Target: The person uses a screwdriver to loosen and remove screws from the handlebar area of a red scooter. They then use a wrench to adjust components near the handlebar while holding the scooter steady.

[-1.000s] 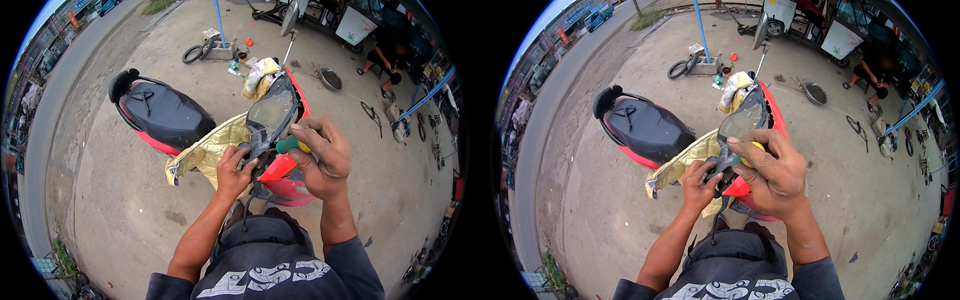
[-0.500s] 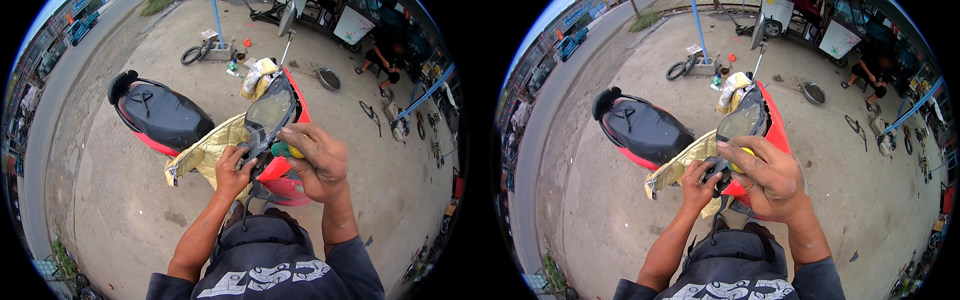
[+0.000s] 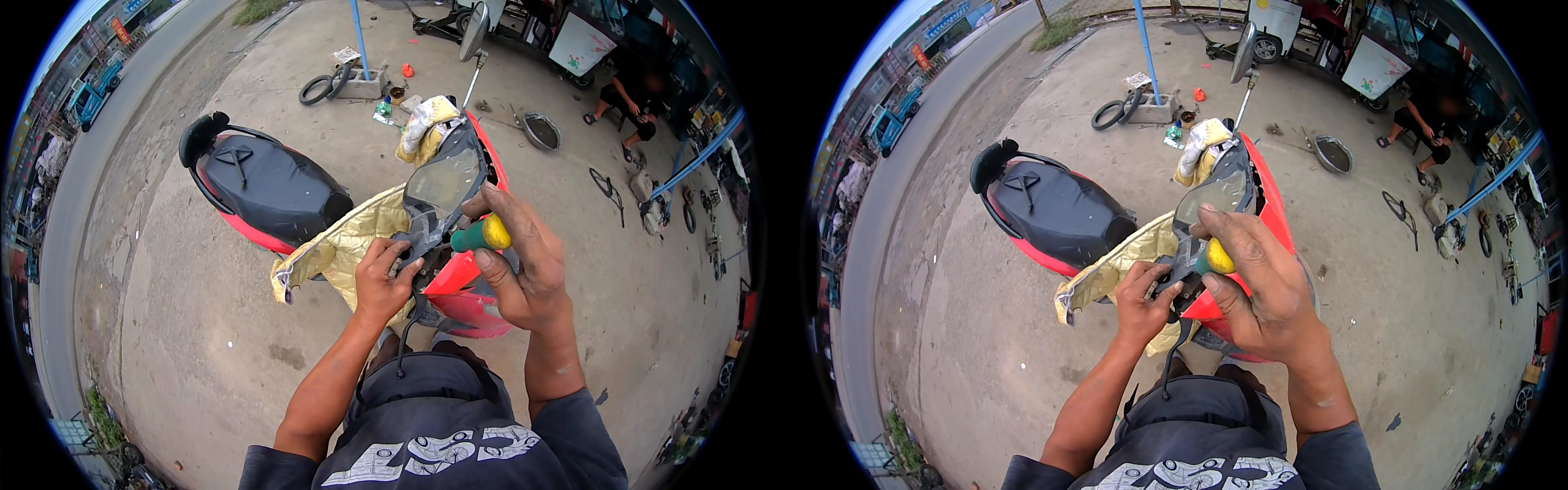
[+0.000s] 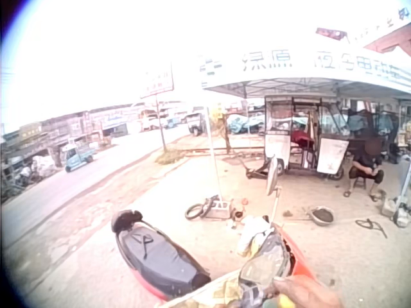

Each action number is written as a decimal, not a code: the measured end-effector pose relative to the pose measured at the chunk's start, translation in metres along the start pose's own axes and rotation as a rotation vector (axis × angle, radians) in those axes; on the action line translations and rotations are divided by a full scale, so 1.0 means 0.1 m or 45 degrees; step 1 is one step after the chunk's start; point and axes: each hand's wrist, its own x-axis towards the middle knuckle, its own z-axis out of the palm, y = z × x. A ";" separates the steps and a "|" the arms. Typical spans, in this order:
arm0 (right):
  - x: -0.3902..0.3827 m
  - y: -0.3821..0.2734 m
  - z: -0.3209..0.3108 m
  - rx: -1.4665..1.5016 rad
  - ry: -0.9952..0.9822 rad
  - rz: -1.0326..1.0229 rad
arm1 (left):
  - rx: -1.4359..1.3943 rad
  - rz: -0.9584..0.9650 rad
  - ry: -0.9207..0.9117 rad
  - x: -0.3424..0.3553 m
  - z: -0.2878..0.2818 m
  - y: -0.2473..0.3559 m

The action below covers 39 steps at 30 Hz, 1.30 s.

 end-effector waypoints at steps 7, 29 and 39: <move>-0.04 0.08 -0.06 -0.176 -0.058 -0.097 | -0.017 -0.039 -0.012 0.00 0.01 0.00; -0.16 0.07 -0.07 0.013 0.030 -0.100 | -0.007 0.014 0.017 0.00 0.02 -0.02; -0.09 0.06 -0.02 0.005 -0.018 -0.103 | -0.005 -0.004 0.003 0.00 0.01 0.00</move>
